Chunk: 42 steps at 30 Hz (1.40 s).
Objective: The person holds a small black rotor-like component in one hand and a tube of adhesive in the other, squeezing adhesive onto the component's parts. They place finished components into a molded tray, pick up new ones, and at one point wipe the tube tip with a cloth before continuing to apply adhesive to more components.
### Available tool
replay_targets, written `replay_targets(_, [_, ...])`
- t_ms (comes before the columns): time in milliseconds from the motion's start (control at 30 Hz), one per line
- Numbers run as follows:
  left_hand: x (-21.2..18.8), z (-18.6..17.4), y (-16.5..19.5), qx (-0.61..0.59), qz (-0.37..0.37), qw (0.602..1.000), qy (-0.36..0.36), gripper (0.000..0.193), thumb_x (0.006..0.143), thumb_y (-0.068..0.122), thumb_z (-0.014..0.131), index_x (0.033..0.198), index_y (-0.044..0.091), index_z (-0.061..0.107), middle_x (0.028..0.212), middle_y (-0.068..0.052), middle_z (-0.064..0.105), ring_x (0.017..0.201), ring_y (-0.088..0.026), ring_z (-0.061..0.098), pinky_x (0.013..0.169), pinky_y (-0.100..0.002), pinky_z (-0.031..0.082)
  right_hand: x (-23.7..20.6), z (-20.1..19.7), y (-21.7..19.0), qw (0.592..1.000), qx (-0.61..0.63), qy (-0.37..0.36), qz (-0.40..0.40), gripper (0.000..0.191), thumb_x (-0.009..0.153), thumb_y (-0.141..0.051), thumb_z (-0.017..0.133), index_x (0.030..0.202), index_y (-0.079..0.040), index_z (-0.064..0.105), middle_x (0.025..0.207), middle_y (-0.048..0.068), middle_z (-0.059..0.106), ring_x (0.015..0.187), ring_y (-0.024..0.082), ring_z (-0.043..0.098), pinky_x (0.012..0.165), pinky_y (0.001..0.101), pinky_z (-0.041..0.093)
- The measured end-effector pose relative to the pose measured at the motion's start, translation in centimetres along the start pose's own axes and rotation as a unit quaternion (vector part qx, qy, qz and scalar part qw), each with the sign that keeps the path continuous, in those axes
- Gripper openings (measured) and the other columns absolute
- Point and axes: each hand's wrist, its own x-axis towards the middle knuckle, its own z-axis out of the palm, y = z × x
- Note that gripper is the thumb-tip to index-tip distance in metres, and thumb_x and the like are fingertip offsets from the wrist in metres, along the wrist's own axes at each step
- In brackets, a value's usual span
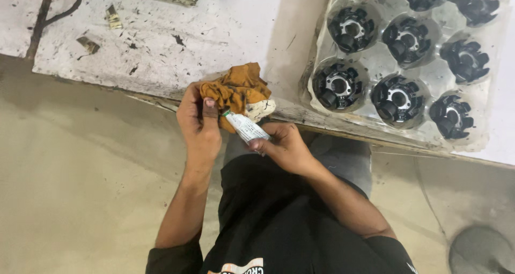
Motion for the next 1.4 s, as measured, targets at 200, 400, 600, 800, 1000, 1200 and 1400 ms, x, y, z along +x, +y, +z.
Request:
replay_targets(200, [-0.8,1.0,0.0,0.005,0.006,1.000,-0.021,0.022,0.114,0.017,0.052,0.116,-0.003,0.060,0.106,-0.002,0.063,0.100,-0.010,0.053,0.092,-0.025,0.047,-0.9,-0.3,-0.7,0.996,-0.081,-0.006,-0.027,0.014,0.090,-0.012,0.079,0.090,0.001,0.074,0.070,0.003,0.070,0.067,0.005,0.062,0.062,0.0250,0.052])
replay_targets(400, [-0.7,1.7,0.0,-0.005,-0.005,1.000,-0.018,0.024,0.113,0.019,0.051,0.118,-0.003,0.060,0.108,-0.003,0.064,0.100,-0.010,0.055,0.093,-0.024,0.048,-0.9,-0.5,0.0,0.998,-0.031,0.007,-0.058,0.014,0.096,-0.011,0.077,0.093,0.002,0.072,0.077,0.005,0.069,0.078,0.005,0.057,0.069,0.0265,0.051])
replay_targets(600, [-0.6,2.4,-0.1,0.025,0.009,0.999,-0.021,0.024,0.114,0.020,0.053,0.119,-0.003,0.059,0.107,-0.003,0.063,0.100,-0.010,0.056,0.092,-0.024,0.049,-1.1,-1.1,0.4,0.996,-0.093,0.004,-0.015,0.016,0.095,-0.016,0.076,0.098,-0.001,0.074,0.074,0.003,0.070,0.071,0.005,0.060,0.065,0.0264,0.052])
replay_targets(800, [-1.1,3.2,-0.1,0.026,0.007,0.999,-0.017,0.026,0.113,0.021,0.053,0.120,-0.003,0.059,0.107,-0.003,0.063,0.099,-0.010,0.055,0.090,-0.024,0.049,-1.0,-1.1,2.1,0.999,0.023,0.049,0.002,0.015,0.095,-0.012,0.075,0.095,0.003,0.074,0.082,0.003,0.074,0.077,0.007,0.067,0.069,0.0241,0.056])
replay_targets(1000, [-0.7,3.0,-0.5,0.013,0.015,1.000,-0.012,0.021,0.112,0.016,0.053,0.120,-0.002,0.059,0.105,-0.003,0.063,0.096,-0.009,0.055,0.088,-0.024,0.049,-0.5,-1.1,3.9,0.987,0.155,-0.013,0.028,0.021,0.100,-0.015,0.066,0.106,0.005,0.071,0.093,0.004,0.076,0.085,0.009,0.070,0.080,0.0252,0.061])
replay_targets(1200, [-0.7,2.9,-0.9,-0.005,0.007,1.000,-0.014,0.016,0.112,0.012,0.053,0.117,-0.002,0.060,0.104,-0.002,0.063,0.096,-0.009,0.054,0.087,-0.023,0.048,-0.6,-1.0,4.0,0.992,0.124,-0.005,0.030,0.027,0.103,-0.017,0.066,0.102,0.010,0.071,0.090,0.009,0.075,0.084,0.013,0.071,0.079,0.0296,0.061])
replay_targets(1400, [-0.3,2.6,-0.5,0.011,0.023,1.000,-0.013,0.016,0.112,0.012,0.053,0.115,-0.002,0.060,0.102,-0.002,0.063,0.094,-0.008,0.053,0.086,-0.023,0.048,-0.8,-1.5,3.6,0.982,0.180,-0.048,0.026,0.041,0.108,-0.030,0.047,0.110,0.005,0.068,0.097,0.005,0.076,0.091,0.011,0.070,0.086,0.0266,0.058])
